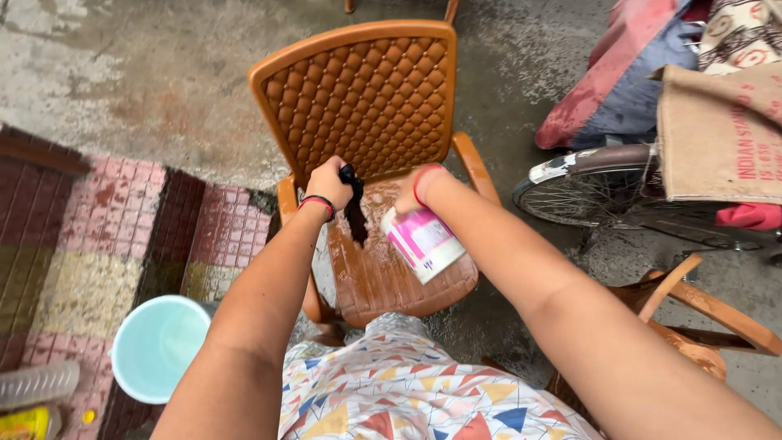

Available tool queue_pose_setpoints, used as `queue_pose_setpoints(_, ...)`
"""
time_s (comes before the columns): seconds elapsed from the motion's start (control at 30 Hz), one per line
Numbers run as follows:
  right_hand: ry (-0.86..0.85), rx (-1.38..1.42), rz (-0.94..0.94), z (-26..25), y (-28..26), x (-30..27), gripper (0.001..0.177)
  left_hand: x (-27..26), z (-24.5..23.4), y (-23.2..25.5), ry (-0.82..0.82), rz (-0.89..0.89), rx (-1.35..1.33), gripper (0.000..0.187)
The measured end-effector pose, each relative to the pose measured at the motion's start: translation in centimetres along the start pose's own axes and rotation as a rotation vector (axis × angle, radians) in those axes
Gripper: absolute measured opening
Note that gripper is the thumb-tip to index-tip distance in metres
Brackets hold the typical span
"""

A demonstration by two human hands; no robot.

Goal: Clean and rinse plastic chairs using water and a cloth.

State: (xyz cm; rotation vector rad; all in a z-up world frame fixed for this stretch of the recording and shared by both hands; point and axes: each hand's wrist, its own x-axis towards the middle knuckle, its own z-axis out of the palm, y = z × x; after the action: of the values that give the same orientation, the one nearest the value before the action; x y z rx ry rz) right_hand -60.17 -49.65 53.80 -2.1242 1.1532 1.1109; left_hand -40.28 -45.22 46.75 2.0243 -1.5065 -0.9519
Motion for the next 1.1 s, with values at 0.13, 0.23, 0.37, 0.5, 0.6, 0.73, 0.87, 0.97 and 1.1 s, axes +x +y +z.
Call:
queue_pose_setpoints(0.13,0.046,-0.103,-0.023,-3.4,-4.4,-1.9,0.069,-0.8,-0.7,-1.0,0.031,0.055,0.013,0.024)
queue_pose_setpoints(0.23,0.045,-0.169,0.013,-1.5,-3.9,0.3,0.062,-1.1,-0.5,-1.0,0.012,0.070,-0.007,0.024)
queue_pose_setpoints(0.37,0.256,-0.166,0.015,6.0,1.2,5.8,0.047,-1.6,-0.5,-0.8,0.015,0.112,-0.128,0.020)
queue_pose_setpoints(0.5,0.467,0.174,0.086,11.6,4.8,5.6,0.051,-0.4,-0.6,-1.0,0.060,0.205,-0.251,0.019)
queue_pose_setpoints(0.6,0.520,0.449,0.230,16.8,6.5,8.0,0.049,2.1,0.3,-1.9,0.078,0.293,-0.304,0.019)
queue_pose_setpoints(0.73,0.658,0.627,0.352,23.4,7.1,11.3,0.046,4.1,4.4,-6.1,0.046,0.269,-0.256,0.020)
queue_pose_setpoints(0.87,0.777,0.886,0.346,29.7,5.9,14.1,0.031,5.2,11.2,-14.9,-0.251,0.230,0.424,0.055)
queue_pose_setpoints(0.97,0.853,1.012,0.400,32.2,4.7,15.1,0.030,6.1,15.3,-17.6,-0.431,0.177,0.799,0.073)
queue_pose_setpoints(1.1,1.006,1.073,0.358,36.4,3.8,16.2,0.027,8.1,20.1,-18.9,-0.479,-0.298,0.485,0.091)
